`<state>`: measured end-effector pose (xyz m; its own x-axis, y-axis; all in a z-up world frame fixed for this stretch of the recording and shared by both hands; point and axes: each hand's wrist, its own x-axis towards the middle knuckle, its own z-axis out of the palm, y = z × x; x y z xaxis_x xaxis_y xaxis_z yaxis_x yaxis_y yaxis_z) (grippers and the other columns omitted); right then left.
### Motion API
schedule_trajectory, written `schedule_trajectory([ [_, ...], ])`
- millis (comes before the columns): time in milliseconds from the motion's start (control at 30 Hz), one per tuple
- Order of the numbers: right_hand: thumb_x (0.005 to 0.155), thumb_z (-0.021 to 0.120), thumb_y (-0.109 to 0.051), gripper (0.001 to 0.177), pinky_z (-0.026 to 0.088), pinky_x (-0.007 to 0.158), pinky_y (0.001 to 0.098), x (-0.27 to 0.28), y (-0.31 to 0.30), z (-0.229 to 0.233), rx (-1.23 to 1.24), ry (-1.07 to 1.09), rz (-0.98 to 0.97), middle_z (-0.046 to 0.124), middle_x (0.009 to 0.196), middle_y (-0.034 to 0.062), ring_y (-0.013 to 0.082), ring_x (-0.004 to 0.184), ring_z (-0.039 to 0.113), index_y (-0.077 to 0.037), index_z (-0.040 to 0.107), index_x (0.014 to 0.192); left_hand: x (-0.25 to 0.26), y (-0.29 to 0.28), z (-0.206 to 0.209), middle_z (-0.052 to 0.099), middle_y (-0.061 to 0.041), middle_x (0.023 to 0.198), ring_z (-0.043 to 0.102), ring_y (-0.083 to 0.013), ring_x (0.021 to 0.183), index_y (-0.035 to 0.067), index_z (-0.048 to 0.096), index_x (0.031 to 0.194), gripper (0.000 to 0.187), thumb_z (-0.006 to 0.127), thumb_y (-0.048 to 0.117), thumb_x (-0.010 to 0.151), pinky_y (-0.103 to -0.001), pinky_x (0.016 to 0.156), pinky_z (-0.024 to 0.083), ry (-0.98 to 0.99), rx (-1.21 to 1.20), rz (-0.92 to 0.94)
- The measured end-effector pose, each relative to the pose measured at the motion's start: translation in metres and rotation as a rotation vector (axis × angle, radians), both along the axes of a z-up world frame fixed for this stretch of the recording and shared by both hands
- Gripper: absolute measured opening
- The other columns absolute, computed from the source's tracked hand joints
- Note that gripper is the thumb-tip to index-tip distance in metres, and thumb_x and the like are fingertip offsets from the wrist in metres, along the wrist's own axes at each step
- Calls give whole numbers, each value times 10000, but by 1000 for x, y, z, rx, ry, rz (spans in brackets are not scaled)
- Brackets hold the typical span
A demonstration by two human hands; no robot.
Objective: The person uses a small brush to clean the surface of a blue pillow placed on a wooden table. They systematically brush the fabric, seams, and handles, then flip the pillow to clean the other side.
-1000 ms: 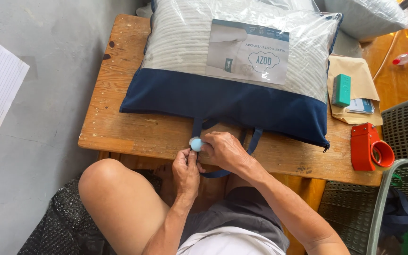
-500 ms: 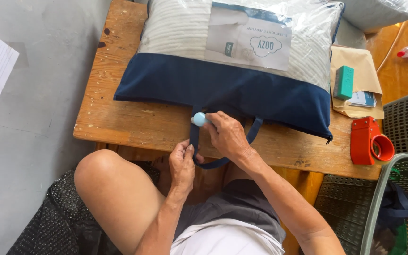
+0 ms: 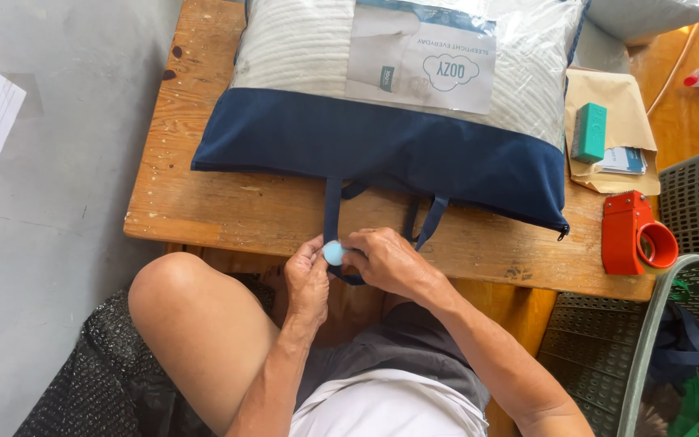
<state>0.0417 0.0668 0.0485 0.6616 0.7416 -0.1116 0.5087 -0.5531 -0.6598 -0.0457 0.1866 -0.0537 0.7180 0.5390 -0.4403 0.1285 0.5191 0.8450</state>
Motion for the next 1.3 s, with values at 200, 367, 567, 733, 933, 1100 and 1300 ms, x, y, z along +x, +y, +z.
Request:
schedule_trajectory([
  [200,937,673,-265,128,601,718,448,5,-3,-42,-8,-135,-139,675,850,88,322,878,717,-141,675,971,6,0,-8,768,-167,1087,756,-235,976,-19,678,1248,323,568,-19,944,-411,841,653,-25,-115,-31],
  [367,951,652,-264,120,599,698,407,-8,-7,-24,-175,-72,-67,683,824,51,284,834,725,-148,683,953,12,10,6,745,-229,1169,736,-315,1080,-18,673,1263,349,518,23,953,-474,909,616,-49,-332,-16],
  [567,988,621,-263,120,604,702,390,-12,3,-50,-40,-305,-211,646,850,54,268,844,728,-170,646,1060,39,4,-30,781,-133,949,775,-216,841,47,762,1064,217,723,235,964,-371,766,660,-14,-260,76],
  [733,972,623,-279,145,595,667,440,-10,-7,-49,-86,-251,-209,626,817,78,322,811,717,-149,639,1034,57,2,-4,778,-192,1034,753,-236,997,12,731,1120,215,712,61,912,-384,897,619,-37,-161,175],
  [933,939,643,-303,132,604,678,430,-4,-6,-96,-56,-302,-235,635,833,42,305,812,723,-221,650,1043,63,13,-3,801,-85,920,758,-139,870,87,647,1115,232,712,118,895,-296,783,612,81,544,-10],
  [1100,932,633,-311,120,601,667,449,4,-2,-73,-148,-234,-222,645,818,57,327,793,726,-202,650,978,68,51,-2,797,-15,905,770,-153,880,193,606,1147,380,766,235,804,-312,772,599,285,869,-205],
  [1300,948,597,-275,110,598,647,461,5,17,-63,-140,-283,-191,630,803,76,339,771,726,-169,623,930,73,69,7,776,-2,796,748,-129,668,121,685,1066,369,806,246,741,-248,632,575,375,662,-282],
])
